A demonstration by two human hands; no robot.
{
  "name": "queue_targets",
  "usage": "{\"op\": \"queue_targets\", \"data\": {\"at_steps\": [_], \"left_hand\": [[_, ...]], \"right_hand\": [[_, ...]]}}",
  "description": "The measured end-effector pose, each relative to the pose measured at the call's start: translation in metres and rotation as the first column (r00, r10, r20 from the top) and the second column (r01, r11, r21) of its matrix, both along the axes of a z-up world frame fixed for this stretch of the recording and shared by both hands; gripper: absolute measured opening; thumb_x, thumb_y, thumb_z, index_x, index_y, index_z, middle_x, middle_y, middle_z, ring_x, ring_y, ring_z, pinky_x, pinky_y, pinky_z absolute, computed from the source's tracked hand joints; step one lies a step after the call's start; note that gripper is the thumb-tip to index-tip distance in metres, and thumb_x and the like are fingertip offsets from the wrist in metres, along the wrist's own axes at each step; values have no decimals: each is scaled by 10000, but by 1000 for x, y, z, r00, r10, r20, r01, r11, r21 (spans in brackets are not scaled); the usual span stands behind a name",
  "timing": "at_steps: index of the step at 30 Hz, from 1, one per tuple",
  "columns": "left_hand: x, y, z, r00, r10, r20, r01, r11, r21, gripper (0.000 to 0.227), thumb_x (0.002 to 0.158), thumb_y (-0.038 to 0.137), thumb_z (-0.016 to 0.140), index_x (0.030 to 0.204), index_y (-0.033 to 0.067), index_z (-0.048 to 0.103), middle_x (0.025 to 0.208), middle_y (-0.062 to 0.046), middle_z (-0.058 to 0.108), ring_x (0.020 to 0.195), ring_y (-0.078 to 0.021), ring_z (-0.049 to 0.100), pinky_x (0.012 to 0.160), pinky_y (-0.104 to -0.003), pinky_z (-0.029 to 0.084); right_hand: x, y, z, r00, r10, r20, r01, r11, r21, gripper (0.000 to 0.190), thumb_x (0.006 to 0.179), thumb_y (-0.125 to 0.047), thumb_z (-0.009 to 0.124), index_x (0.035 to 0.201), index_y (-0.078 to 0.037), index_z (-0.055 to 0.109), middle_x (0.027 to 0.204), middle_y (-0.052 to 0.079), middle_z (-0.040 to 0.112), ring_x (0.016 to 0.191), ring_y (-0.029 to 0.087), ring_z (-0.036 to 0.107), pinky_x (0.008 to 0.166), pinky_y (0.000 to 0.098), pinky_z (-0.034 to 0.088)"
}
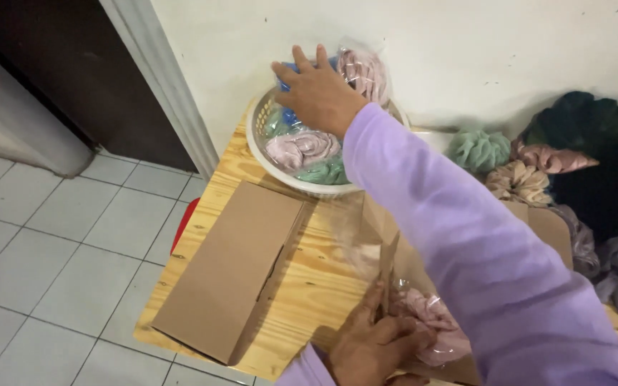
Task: The person folds a cardboard box, places packaged fabric items inside, and then closes and seals the box.
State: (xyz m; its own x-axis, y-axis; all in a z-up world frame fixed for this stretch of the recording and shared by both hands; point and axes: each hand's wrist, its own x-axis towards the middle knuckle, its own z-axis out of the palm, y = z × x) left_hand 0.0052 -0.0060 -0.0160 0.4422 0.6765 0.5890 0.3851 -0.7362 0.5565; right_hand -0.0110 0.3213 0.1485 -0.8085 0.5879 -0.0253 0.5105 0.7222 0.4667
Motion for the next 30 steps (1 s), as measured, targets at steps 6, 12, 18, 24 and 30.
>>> {"op": "queue_targets", "data": {"at_steps": [6,12,18,24,30], "left_hand": [[-1,3,5,999,-52,-11,52,998,31,416,1018,351,613,1353,104,621,1237,-112,641,1316,-663,487,1259,-715,207],[-1,-1,5,999,-31,20,32,999,-24,420,1040,404,586,1352,128,640,1280,-80,646,1395,-719,336,1235,-697,257],[-3,-1,4,998,-58,-13,57,997,-52,444,1036,405,586,1388,135,600,1298,-69,611,1423,-719,299,1252,-695,227],[-1,1,8,999,-48,24,48,999,-2,425,1039,359,605,1367,88,617,1264,-104,621,1383,-718,367,1251,-698,240],[-5,1,13,996,-84,-11,83,995,-59,479,1023,402,603,1381,84,618,1304,-103,629,1395,-649,407,1275,-668,167]], "right_hand": [[-2,0,16,996,-80,-36,73,986,-151,539,935,80,478,1405,-153,601,1705,77,205,1520,514,123,1161,752,236],[3,-14,39,936,-306,-174,212,885,-415,970,885,-339,718,1650,-173,145,1709,184,24,1467,487,273,1142,565,363],[5,5,15,931,-306,-201,222,908,-355,1132,833,-451,852,1648,-144,129,1528,221,432,1380,458,401,1089,604,355],[3,6,14,921,-205,-330,127,961,-244,988,827,-343,872,1596,-93,304,1323,216,586,1158,425,573,918,563,494],[9,9,30,785,-228,-575,-11,924,-381,984,817,-309,884,1577,-140,284,1385,220,530,1235,450,516,935,573,448]]}}
